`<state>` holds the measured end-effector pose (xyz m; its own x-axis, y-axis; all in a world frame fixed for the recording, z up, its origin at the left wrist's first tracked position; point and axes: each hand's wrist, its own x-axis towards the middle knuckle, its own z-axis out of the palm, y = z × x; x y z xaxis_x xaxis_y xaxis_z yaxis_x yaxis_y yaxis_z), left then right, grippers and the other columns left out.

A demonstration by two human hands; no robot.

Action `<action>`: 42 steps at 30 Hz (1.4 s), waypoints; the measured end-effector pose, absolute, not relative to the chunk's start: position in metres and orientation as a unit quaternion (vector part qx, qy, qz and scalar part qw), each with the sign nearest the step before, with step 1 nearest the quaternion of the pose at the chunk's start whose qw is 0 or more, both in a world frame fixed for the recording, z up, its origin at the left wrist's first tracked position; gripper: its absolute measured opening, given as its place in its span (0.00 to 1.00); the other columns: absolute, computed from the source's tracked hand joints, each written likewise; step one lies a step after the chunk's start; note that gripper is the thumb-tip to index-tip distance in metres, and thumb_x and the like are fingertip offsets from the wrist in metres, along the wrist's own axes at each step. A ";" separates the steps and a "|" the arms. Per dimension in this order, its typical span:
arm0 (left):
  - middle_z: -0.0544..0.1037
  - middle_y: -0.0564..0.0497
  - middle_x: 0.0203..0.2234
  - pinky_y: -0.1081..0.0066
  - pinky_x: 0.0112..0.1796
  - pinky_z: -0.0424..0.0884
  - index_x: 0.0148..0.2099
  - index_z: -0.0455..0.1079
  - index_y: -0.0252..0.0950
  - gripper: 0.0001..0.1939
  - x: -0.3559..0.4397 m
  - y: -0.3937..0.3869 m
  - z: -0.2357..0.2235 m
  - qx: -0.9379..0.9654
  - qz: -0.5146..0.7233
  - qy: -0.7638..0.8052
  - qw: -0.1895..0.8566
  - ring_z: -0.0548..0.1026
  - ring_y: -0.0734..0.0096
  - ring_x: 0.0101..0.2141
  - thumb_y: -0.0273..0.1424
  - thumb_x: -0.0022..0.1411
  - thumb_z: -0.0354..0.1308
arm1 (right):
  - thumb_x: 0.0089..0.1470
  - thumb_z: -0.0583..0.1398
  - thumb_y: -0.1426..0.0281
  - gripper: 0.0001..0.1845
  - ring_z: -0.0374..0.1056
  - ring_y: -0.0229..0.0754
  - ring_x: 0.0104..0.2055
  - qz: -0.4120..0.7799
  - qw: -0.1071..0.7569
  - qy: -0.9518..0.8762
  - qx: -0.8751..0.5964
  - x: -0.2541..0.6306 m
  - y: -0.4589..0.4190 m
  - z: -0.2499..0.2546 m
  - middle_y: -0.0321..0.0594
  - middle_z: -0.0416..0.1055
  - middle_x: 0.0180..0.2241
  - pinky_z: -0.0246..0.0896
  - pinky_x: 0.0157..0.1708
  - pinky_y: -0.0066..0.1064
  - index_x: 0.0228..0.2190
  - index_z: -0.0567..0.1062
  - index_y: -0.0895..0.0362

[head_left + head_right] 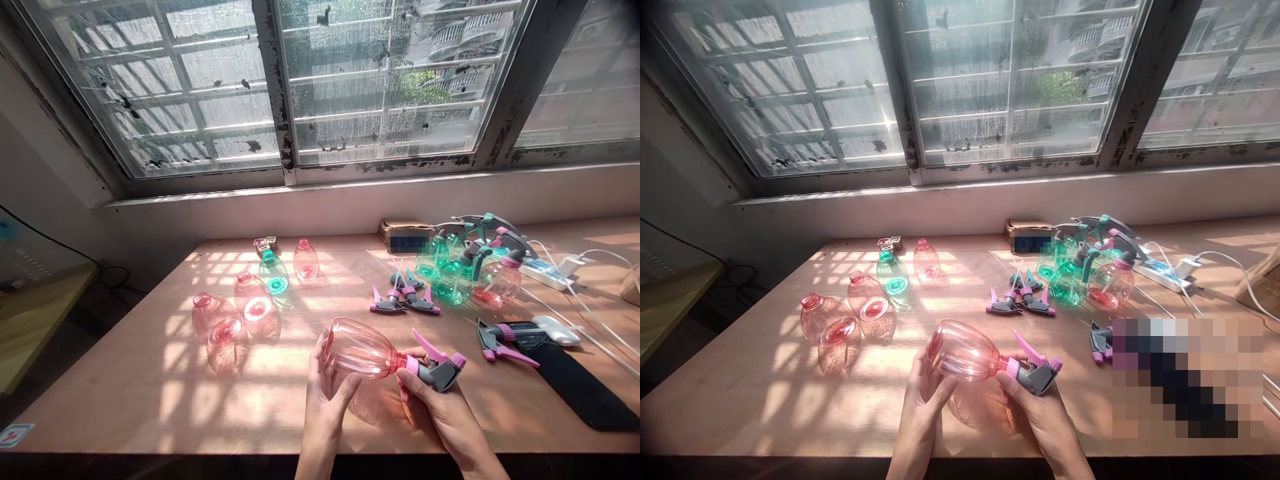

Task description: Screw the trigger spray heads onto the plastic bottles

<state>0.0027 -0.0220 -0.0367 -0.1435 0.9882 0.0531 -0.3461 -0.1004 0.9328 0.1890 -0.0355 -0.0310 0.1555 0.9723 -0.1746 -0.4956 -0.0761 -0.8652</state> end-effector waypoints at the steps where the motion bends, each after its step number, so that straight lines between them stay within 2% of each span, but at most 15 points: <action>1: 0.67 0.38 0.73 0.44 0.71 0.56 0.68 0.69 0.45 0.40 0.003 -0.022 -0.036 0.385 0.633 0.415 0.529 0.65 0.39 0.71 0.44 0.57 0.77 | 0.42 0.82 0.58 0.31 0.69 0.36 0.24 0.589 0.620 -0.273 -0.440 0.189 -0.036 -0.031 0.30 0.77 0.24 0.67 0.28 0.26 0.43 0.78 0.53; 5: 0.69 0.36 0.71 0.43 0.68 0.62 0.68 0.69 0.42 0.38 0.003 -0.021 -0.035 0.375 0.634 0.419 0.530 0.67 0.37 0.69 0.44 0.60 0.75 | 0.39 0.83 0.58 0.33 0.71 0.39 0.26 0.582 0.613 -0.278 -0.456 0.188 -0.037 -0.031 0.34 0.81 0.27 0.68 0.29 0.29 0.44 0.79 0.53; 8: 0.68 0.39 0.72 0.45 0.70 0.58 0.66 0.71 0.44 0.36 0.003 -0.020 -0.036 0.376 0.636 0.417 0.529 0.65 0.40 0.71 0.41 0.59 0.76 | 0.41 0.82 0.57 0.30 0.69 0.39 0.24 0.586 0.614 -0.279 -0.449 0.189 -0.036 -0.031 0.32 0.77 0.23 0.65 0.26 0.28 0.40 0.78 0.53; 12: 0.67 0.42 0.73 0.45 0.71 0.56 0.65 0.73 0.49 0.37 0.004 -0.020 -0.039 0.378 0.636 0.404 0.538 0.64 0.42 0.71 0.38 0.55 0.79 | 0.48 0.79 0.55 0.24 0.69 0.36 0.24 0.585 0.616 -0.279 -0.449 0.191 -0.035 -0.029 0.32 0.77 0.24 0.63 0.25 0.25 0.37 0.76 0.53; 15: 0.67 0.44 0.73 0.47 0.72 0.54 0.62 0.76 0.50 0.36 0.004 -0.020 -0.040 0.377 0.641 0.404 0.533 0.63 0.43 0.72 0.36 0.52 0.81 | 0.47 0.80 0.55 0.26 0.69 0.37 0.24 0.586 0.616 -0.274 -0.449 0.191 -0.035 -0.029 0.31 0.76 0.23 0.64 0.26 0.26 0.39 0.76 0.52; 17: 0.68 0.44 0.73 0.47 0.72 0.53 0.61 0.76 0.49 0.37 0.004 -0.019 -0.040 0.373 0.644 0.407 0.529 0.63 0.42 0.72 0.37 0.49 0.83 | 0.44 0.81 0.56 0.29 0.69 0.37 0.24 0.589 0.614 -0.272 -0.450 0.191 -0.036 -0.030 0.30 0.76 0.23 0.64 0.26 0.25 0.40 0.76 0.52; 21: 0.69 0.39 0.71 0.42 0.70 0.57 0.64 0.73 0.45 0.38 0.003 -0.019 -0.040 0.366 0.644 0.414 0.528 0.65 0.37 0.70 0.44 0.54 0.79 | 0.42 0.82 0.58 0.30 0.69 0.36 0.25 0.574 0.614 -0.296 -0.454 0.190 -0.036 -0.032 0.32 0.79 0.26 0.66 0.29 0.27 0.43 0.79 0.53; 25: 0.69 0.38 0.71 0.42 0.70 0.58 0.68 0.70 0.44 0.41 0.003 -0.018 -0.039 0.365 0.641 0.422 0.527 0.67 0.37 0.69 0.42 0.56 0.78 | 0.41 0.82 0.58 0.30 0.71 0.39 0.28 0.565 0.612 -0.308 -0.460 0.189 -0.036 -0.032 0.36 0.82 0.32 0.67 0.31 0.30 0.43 0.81 0.53; 29: 0.70 0.40 0.71 0.43 0.69 0.60 0.68 0.70 0.47 0.40 0.003 -0.019 -0.038 0.373 0.634 0.418 0.534 0.69 0.39 0.68 0.39 0.56 0.79 | 0.42 0.81 0.57 0.28 0.69 0.38 0.25 0.571 0.617 -0.297 -0.453 0.189 -0.034 -0.031 0.32 0.77 0.24 0.65 0.29 0.29 0.40 0.79 0.54; 34: 0.69 0.42 0.72 0.47 0.73 0.52 0.67 0.72 0.47 0.36 0.001 -0.018 -0.038 0.394 0.629 0.409 0.531 0.61 0.43 0.73 0.37 0.57 0.78 | 0.44 0.80 0.56 0.27 0.69 0.38 0.24 0.577 0.618 -0.286 -0.451 0.189 -0.033 -0.029 0.32 0.75 0.23 0.64 0.26 0.28 0.39 0.77 0.54; 38: 0.69 0.41 0.72 0.46 0.71 0.58 0.67 0.71 0.47 0.38 0.002 -0.018 -0.036 0.395 0.627 0.405 0.536 0.66 0.41 0.70 0.40 0.57 0.78 | 0.43 0.81 0.57 0.26 0.68 0.39 0.24 0.572 0.617 -0.295 -0.453 0.188 -0.034 -0.029 0.31 0.75 0.23 0.65 0.27 0.29 0.39 0.79 0.54; 40: 0.69 0.39 0.72 0.46 0.69 0.62 0.68 0.70 0.46 0.39 0.002 -0.019 -0.035 0.391 0.627 0.409 0.536 0.68 0.40 0.69 0.43 0.58 0.77 | 0.42 0.81 0.57 0.28 0.69 0.39 0.25 0.563 0.616 -0.299 -0.462 0.188 -0.036 -0.029 0.33 0.78 0.25 0.65 0.28 0.30 0.41 0.80 0.54; 42: 0.68 0.38 0.72 0.46 0.68 0.64 0.69 0.68 0.45 0.39 0.002 -0.019 -0.035 0.388 0.627 0.416 0.531 0.66 0.40 0.70 0.45 0.60 0.75 | 0.40 0.82 0.57 0.31 0.74 0.44 0.30 0.558 0.617 -0.291 -0.472 0.187 -0.037 -0.028 0.36 0.83 0.31 0.70 0.33 0.34 0.43 0.81 0.53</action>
